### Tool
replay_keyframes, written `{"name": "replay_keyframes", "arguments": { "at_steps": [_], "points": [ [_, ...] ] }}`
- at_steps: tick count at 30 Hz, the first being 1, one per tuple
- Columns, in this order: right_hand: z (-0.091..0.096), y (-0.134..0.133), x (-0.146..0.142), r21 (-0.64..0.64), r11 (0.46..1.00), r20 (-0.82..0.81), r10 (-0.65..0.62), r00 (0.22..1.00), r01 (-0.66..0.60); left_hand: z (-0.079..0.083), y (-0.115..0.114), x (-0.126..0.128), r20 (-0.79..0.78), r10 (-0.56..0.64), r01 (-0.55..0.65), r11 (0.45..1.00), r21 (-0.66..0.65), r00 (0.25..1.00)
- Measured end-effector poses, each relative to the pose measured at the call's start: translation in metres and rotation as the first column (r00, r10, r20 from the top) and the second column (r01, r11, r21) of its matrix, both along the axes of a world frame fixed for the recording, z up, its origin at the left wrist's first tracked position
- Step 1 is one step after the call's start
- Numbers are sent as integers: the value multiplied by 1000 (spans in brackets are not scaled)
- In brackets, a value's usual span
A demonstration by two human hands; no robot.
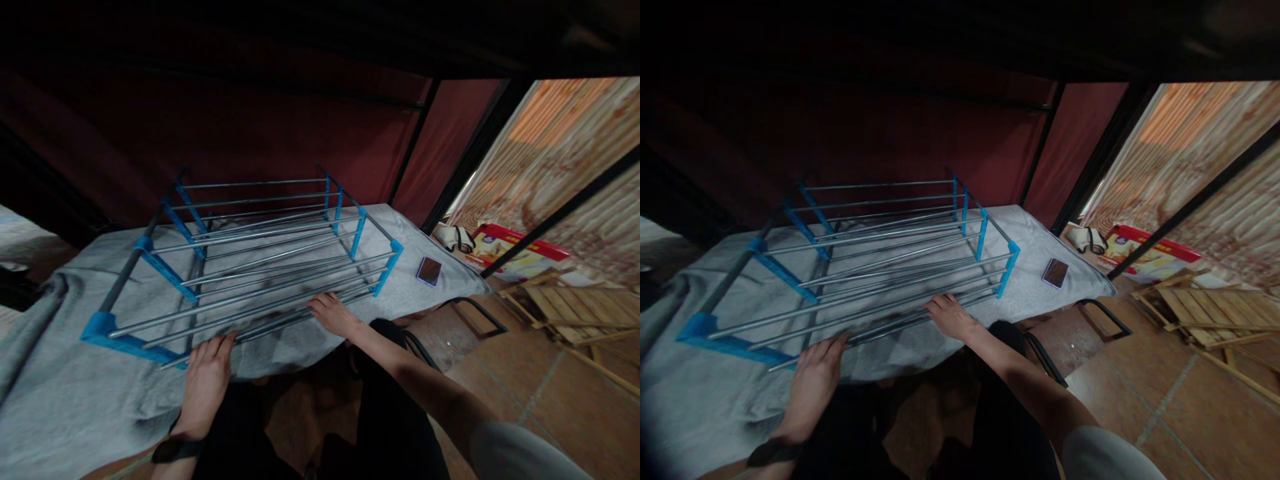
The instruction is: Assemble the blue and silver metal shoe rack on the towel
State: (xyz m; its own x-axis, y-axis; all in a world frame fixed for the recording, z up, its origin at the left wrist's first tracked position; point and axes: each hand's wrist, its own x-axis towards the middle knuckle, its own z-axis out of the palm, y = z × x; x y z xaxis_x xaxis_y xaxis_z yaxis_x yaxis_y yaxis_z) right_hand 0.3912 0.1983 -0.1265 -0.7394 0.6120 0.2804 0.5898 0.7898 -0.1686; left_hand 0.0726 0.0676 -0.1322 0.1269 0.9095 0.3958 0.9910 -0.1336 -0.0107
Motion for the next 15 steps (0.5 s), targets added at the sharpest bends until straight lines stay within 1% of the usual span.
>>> {"name": "replay_keyframes", "arguments": {
  "at_steps": [5, 9, 11, 13, 14, 15],
  "points": [
    [7, -7, -23, 30, 990, 13, 137, 990, -138, 5, -1, 10, 56, 63, -62, 998, -26, 996],
    [4, -4, -43, 12, 986, 75, 167, 983, -168, 13, -1, 18, 124, 99, -93, 994, -52, 987],
    [1, -3, -47, -11, 984, 98, 179, 979, -179, 15, -5, 23, 173, 87, -83, 996, -32, 981],
    [-1, -1, -46, -29, 981, 98, 192, 976, -190, 13, -11, 26, 253, 81, -87, 996, 14, 964],
    [-1, -1, -45, -35, 980, 97, 196, 976, -194, 11, -15, 26, 307, 100, -118, 992, 43, 946],
    [-1, -1, -44, -40, 980, 97, 199, 975, -196, 8, -19, 23, 374, 141, -181, 981, 74, 917]
  ]
}}
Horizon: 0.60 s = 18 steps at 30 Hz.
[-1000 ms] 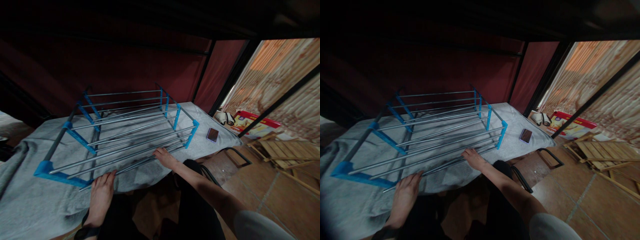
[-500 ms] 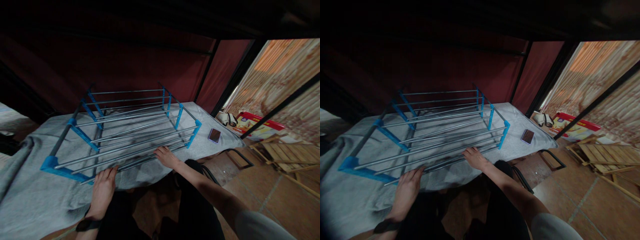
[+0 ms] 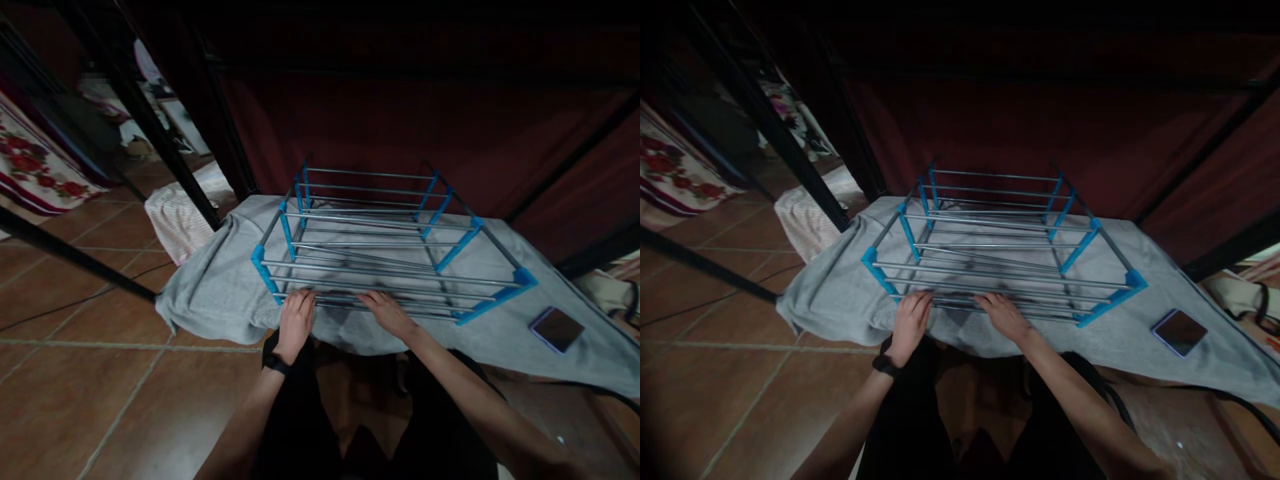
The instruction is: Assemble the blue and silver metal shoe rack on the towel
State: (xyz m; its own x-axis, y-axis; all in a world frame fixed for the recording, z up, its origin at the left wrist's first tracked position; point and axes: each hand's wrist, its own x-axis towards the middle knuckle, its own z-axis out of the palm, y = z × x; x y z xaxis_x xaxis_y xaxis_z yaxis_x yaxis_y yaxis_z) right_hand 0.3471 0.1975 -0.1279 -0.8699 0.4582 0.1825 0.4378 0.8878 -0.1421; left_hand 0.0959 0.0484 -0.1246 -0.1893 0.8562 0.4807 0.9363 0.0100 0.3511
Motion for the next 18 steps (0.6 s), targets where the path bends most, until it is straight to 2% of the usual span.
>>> {"name": "replay_keyframes", "arguments": {
  "at_steps": [2, 4, 5, 6, 7, 9, 11, 14, 18],
  "points": [
    [0, 1, 2, -8, 1000, 7, 8, 1000, -8, -9, -7, -12, 184, 199, -218, 971, 95, 963],
    [-1, 1, 2, -15, 1000, 12, 10, 1000, -10, -18, -11, -32, 415, 362, -455, 877, 152, 835],
    [-1, 2, 3, -19, 1000, 12, 9, 1000, -9, -22, -12, -44, 522, 367, -507, 849, 152, 770],
    [-1, 2, 2, -21, 1000, 12, 8, 1000, -8, -24, -13, -57, 608, 320, -492, 860, 134, 726],
    [-2, 2, 2, -21, 1000, 11, 9, 1000, -9, -24, -13, -69, 675, 237, -411, 905, 108, 699],
    [-2, 2, 2, -13, 1000, 13, 17, 1000, -17, -21, -12, -92, 772, 46, -141, 988, 57, 634],
    [-3, 2, 2, 6, 1000, 16, 18, 1000, -18, -14, -10, -109, 850, -47, 69, 998, 12, 525],
    [-5, 3, 3, 42, 999, 25, 14, 1000, -15, -6, -6, -126, 921, -43, 219, 975, -46, 387],
    [-8, 3, 5, 90, 996, 35, 20, 999, -23, -8, -1, -137, 952, -49, 271, 962, -36, 303]
  ]
}}
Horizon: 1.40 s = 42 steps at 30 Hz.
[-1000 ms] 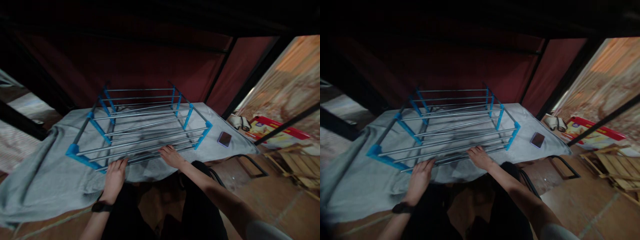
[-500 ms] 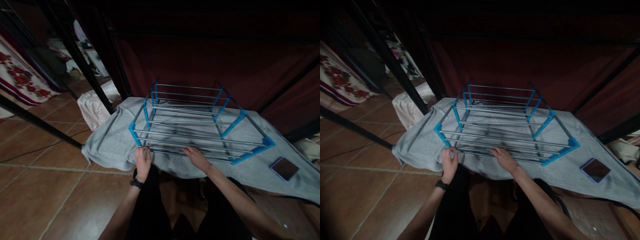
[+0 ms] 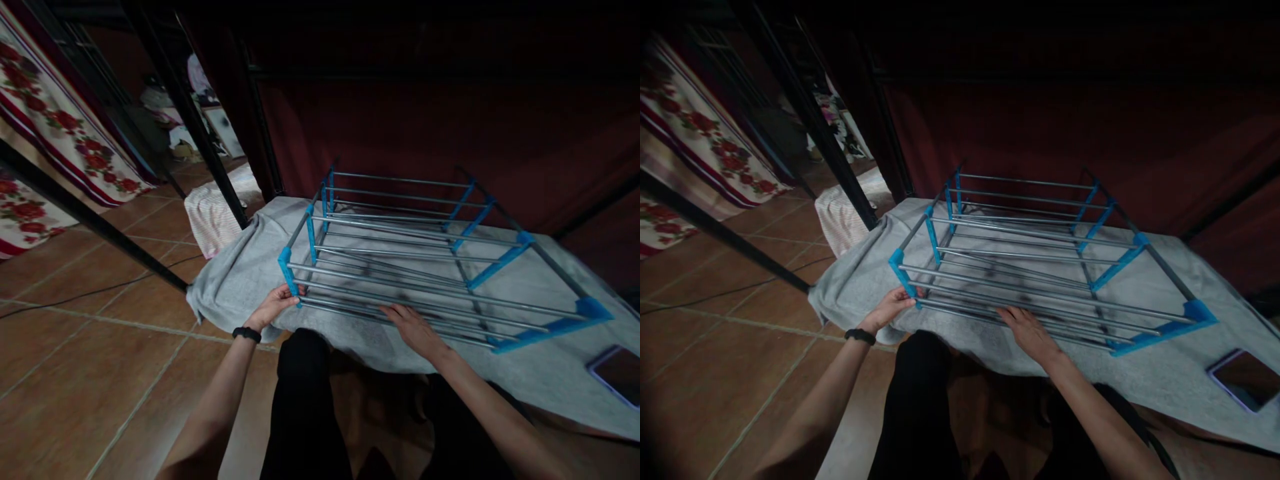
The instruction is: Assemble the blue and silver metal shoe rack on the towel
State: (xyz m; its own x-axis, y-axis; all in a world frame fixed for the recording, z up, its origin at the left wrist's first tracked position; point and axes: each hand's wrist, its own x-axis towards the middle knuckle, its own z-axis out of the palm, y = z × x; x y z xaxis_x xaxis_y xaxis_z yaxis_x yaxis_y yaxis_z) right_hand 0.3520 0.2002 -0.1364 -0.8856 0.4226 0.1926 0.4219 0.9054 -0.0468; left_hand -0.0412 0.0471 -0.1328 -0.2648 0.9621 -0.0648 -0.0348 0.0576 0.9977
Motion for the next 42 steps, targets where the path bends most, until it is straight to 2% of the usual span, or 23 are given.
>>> {"name": "replay_keyframes", "arguments": {
  "at_steps": [6, 13, 16, 19, 23, 26, 29, 34, 42],
  "points": [
    [-1, -3, 2, 76, 997, 7, -17, 1000, 16, -14, 3, 0, 66, 15, -17, 999, 37, 998],
    [1, -3, 5, 78, 997, 40, -18, 999, 15, -27, 4, -2, 82, -8, 1, 997, 76, 997],
    [7, -10, -4, 96, 995, 36, -14, 999, 11, -32, 5, -2, 91, -16, 7, 995, 101, 996],
    [17, -26, -37, 66, 998, 20, 18, 1000, -20, -35, 4, -1, 107, 3, -16, 993, 119, 994],
    [35, -51, -117, -87, 994, 22, 61, 998, -59, -38, 4, 1, 151, 31, -52, 989, 135, 988],
    [46, -63, -176, -226, 973, 48, 67, 997, -54, -42, 6, 2, 203, -5, -32, 983, 179, 979],
    [50, -65, -210, -280, 958, 77, 83, 994, -58, -46, 8, 5, 283, -7, -60, 972, 229, 959],
    [44, -62, -222, -298, 951, 120, 124, 985, -84, -54, 11, 11, 420, -4, -105, 966, 236, 908],
    [43, -58, -220, -349, 927, 93, 179, 979, -136, -56, 10, 9, 446, -10, -91, 974, 206, 895]
  ]
}}
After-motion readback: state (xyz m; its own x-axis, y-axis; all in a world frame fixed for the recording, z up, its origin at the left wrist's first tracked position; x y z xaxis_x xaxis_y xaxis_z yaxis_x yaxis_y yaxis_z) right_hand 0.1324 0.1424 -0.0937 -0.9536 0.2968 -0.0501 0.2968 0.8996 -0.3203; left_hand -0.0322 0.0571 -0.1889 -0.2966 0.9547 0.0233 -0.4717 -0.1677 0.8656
